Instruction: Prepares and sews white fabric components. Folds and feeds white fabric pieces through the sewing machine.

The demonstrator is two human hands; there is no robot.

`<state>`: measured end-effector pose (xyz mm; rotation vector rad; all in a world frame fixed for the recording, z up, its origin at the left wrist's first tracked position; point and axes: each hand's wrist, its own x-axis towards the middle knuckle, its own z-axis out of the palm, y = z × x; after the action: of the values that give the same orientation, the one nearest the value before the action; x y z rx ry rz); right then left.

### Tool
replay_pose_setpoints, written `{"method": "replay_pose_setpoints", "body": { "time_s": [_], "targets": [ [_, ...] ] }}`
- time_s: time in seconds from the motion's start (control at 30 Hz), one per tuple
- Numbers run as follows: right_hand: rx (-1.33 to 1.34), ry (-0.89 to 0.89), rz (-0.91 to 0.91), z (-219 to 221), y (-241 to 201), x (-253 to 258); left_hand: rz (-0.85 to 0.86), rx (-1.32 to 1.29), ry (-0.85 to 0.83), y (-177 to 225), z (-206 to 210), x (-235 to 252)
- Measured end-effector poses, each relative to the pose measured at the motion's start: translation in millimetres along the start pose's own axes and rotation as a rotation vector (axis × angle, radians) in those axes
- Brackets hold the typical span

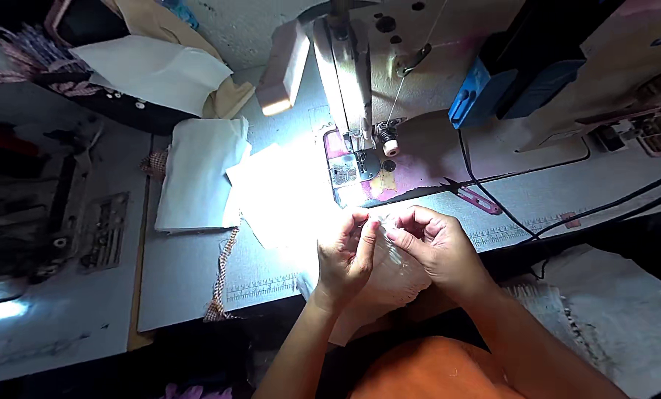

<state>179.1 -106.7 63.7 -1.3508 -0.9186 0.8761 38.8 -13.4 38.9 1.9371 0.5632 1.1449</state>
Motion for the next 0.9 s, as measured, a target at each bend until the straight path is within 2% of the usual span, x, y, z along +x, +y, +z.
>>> {"method": "replay_pose_setpoints", "body": {
  "time_s": [0.17,0.33,0.47,0.53,0.73,0.9],
  "targets": [
    [-0.155,0.068,-0.212,5,-1,4,0.048,-0.081,0.035,3,-4,-4],
    [-0.081,0.089,-0.234,11,0,-2,0.085,-0.051,0.053,4,-5,-6],
    [-0.196,0.192,-0.32,16,-1,-8,0.041,-0.009,0.132,14,2,-10],
    [-0.222,0.173,-0.297,13,-4,-8,0.043,0.021,0.159,18,5,-13],
    [-0.186,-0.035,-0.259,0,-12,-4,0.123,0.078,0.145,15,5,-20],
    [-0.115,-0.015,-0.245,-1,-10,-4,0.142,0.096,0.093,18,2,-18]
  ]
}}
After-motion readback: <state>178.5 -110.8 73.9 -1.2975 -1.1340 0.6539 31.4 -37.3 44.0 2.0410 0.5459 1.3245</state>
